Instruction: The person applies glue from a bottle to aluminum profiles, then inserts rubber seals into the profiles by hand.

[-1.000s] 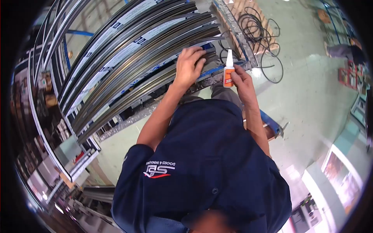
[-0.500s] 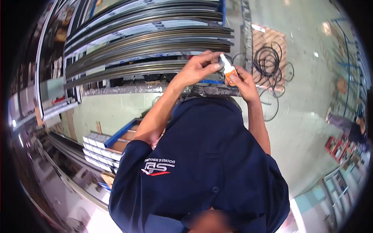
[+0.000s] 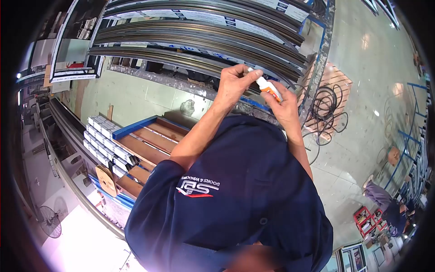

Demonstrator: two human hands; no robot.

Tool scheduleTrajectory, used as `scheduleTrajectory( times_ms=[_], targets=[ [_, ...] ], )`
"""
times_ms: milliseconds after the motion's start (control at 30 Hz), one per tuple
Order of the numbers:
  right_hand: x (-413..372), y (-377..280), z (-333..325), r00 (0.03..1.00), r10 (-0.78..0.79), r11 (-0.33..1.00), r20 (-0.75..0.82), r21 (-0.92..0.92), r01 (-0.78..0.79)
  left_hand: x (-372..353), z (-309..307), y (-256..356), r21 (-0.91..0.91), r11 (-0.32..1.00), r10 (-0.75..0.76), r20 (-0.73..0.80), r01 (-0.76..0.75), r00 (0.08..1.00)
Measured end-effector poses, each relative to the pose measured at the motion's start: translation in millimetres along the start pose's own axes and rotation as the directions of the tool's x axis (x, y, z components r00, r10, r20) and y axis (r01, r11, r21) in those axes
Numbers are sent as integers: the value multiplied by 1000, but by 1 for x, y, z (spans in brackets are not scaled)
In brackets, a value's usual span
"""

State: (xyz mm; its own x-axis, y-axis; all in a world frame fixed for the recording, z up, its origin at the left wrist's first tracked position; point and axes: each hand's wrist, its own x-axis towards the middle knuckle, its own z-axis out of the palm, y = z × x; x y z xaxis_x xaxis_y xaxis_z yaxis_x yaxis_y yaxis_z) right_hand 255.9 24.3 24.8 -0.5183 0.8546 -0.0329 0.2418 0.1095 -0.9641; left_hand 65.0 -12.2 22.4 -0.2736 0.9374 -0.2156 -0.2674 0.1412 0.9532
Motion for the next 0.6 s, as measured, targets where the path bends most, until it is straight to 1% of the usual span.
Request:
scheduleTrajectory(
  times_ms=[67, 100, 200, 233, 267, 300, 333, 367, 467, 500, 533, 600],
  targets=[
    [3, -9, 4, 998, 52, 996, 45, 67, -55, 4, -15, 3, -3, 1000, -7, 70, 7, 998],
    [5, -7, 5, 995, 71, 990, 63, 117, -78, 3, -17, 12, -38, 999, 44, 135, -39, 990],
    [8, -12, -1, 947, 205, 888, 249, 360, -287, -1, -29, 41, 37, 996, 72, 304, -87, 950],
    [8, -12, 1, 958, 191, 924, 214, 289, -249, 0, -31, 40, 74, 994, 63, 266, -85, 962],
    [10, -15, 6, 992, 67, 984, 111, 155, -84, 0, -33, 39, 120, 990, 50, 189, -74, 981],
    [12, -20, 12, 997, -75, 997, 27, 5, 75, -2, -34, 36, 165, 985, 39, 106, -57, 994],
    [14, -24, 17, 973, -227, 963, -34, -154, 219, -2, -34, 32, 208, 978, 30, 21, -34, 999],
    [16, -29, 20, 967, -251, 944, -43, -231, 235, 0, -31, 21, 194, 973, 140, -84, -121, 987],
    [20, -30, 30, 934, -343, 920, -104, -240, 311, -4, -32, 21, 118, 993, 18, -237, 10, 971],
    [21, -28, 30, 960, -262, 962, -96, -107, 252, -2, -39, 21, 109, 994, 16, -178, 4, 984],
    [21, -27, 27, 978, -201, 978, -61, -61, 197, 0, -47, 22, 98, 995, 13, -118, -1, 993],
    [20, -25, 22, 997, -79, 997, 22, 27, 79, -2, -60, 24, -18, 998, 66, 6, -66, 998]
  ],
)
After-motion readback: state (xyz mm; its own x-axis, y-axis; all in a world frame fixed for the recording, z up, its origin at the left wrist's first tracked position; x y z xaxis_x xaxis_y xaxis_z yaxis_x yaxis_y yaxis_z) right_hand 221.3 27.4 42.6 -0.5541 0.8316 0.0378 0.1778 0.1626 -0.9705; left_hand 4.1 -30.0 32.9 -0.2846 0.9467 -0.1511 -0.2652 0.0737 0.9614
